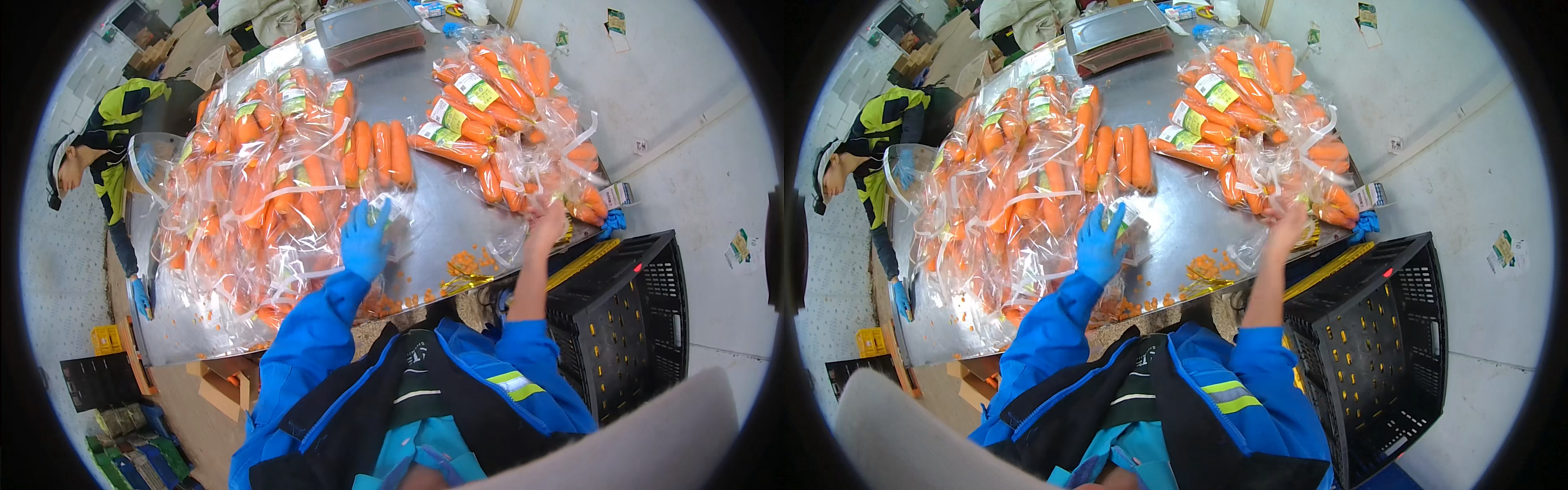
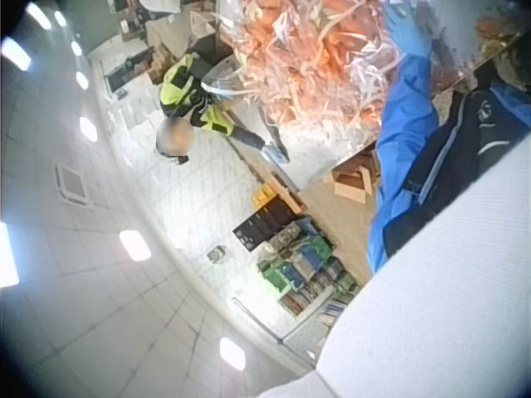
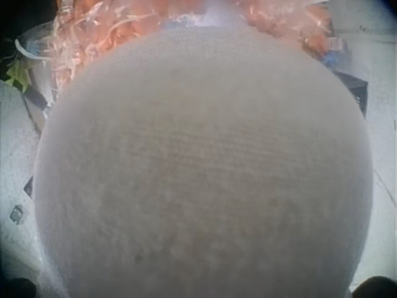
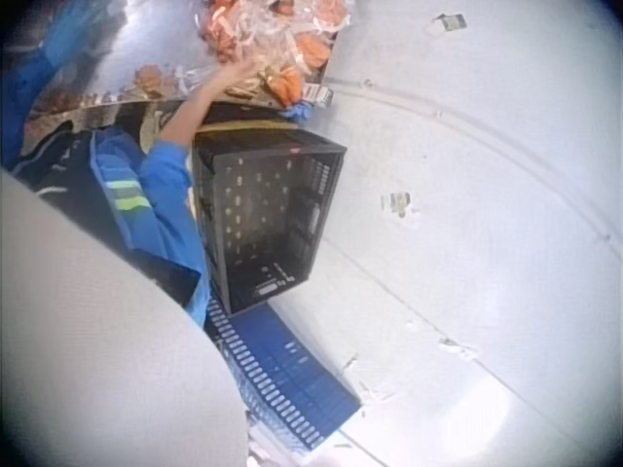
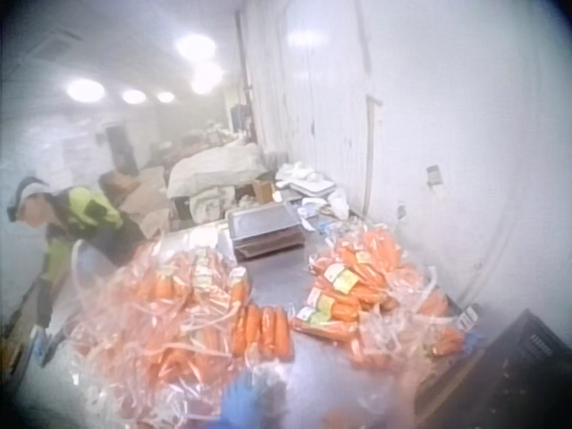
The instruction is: The person places carrots into plastic bags on a stainless steel table and seals each bag using a tape dispenser.
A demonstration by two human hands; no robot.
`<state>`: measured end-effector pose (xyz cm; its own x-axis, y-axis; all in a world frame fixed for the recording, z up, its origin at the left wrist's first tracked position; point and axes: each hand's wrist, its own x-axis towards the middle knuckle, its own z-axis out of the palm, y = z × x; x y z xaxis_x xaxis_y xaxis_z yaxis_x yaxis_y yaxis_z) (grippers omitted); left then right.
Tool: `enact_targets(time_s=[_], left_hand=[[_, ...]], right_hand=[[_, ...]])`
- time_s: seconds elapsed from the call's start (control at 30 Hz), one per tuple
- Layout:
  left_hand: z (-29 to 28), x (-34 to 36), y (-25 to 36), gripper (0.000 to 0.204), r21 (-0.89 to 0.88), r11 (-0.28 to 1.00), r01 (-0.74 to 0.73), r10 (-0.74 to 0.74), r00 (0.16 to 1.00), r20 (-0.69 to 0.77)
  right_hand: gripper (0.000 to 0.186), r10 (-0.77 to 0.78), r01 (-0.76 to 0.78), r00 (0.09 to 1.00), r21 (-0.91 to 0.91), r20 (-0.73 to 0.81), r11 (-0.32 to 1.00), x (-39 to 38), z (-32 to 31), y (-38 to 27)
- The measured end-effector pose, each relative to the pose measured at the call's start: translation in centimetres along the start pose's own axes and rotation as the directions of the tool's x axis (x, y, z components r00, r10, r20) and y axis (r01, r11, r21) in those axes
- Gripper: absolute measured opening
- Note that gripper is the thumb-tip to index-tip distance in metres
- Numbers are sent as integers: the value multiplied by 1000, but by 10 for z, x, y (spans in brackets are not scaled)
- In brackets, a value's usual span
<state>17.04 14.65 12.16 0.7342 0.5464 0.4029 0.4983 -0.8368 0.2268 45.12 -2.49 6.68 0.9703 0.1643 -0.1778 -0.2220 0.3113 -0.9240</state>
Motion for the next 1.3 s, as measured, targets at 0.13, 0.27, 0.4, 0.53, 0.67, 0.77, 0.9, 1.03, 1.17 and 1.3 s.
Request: enact_targets(time_s=[0.13,0.27,0.4,0.53,0.67,0.77,0.9,1.03,1.17,1.3], left_hand=[[47,-15,-53,36,-248,962,113,-105,993,48],[38,-15,-47,23,-597,789,147,-251,964,-94],[18,-19,-37,22,-660,716,228,-338,940,-42],[-11,-17,-36,19,-819,432,378,-468,870,155],[-19,-20,-2,17,-824,536,184,-211,974,80],[-50,-29,41,14,-745,660,92,-39,995,89],[-54,-68,25,20,-907,43,419,-270,879,393],[11,-107,-46,57,-449,-741,499,134,765,630],[9,-88,-14,79,-321,-758,568,16,508,861],[25,-67,1,97,-280,-771,572,251,678,691]], right_hand=[[30,138,104,829,-393,541,914,-89,75,50],[33,616,-368,493,-494,615,788,-125,144,70],[36,184,138,749,-421,637,897,-140,146,79],[47,386,-71,599,-434,702,898,-164,137,36],[63,652,-807,171,-275,738,523,-185,143,39],[43,424,-922,-56,-209,904,325,-182,136,21],[38,656,-856,166,-222,737,467,-187,119,0],[33,650,-887,79,-244,756,392,-204,91,34],[22,436,-981,-49,-125,899,148,-179,64,25],[26,649,-477,185,-510,738,716,-207,49,13]])
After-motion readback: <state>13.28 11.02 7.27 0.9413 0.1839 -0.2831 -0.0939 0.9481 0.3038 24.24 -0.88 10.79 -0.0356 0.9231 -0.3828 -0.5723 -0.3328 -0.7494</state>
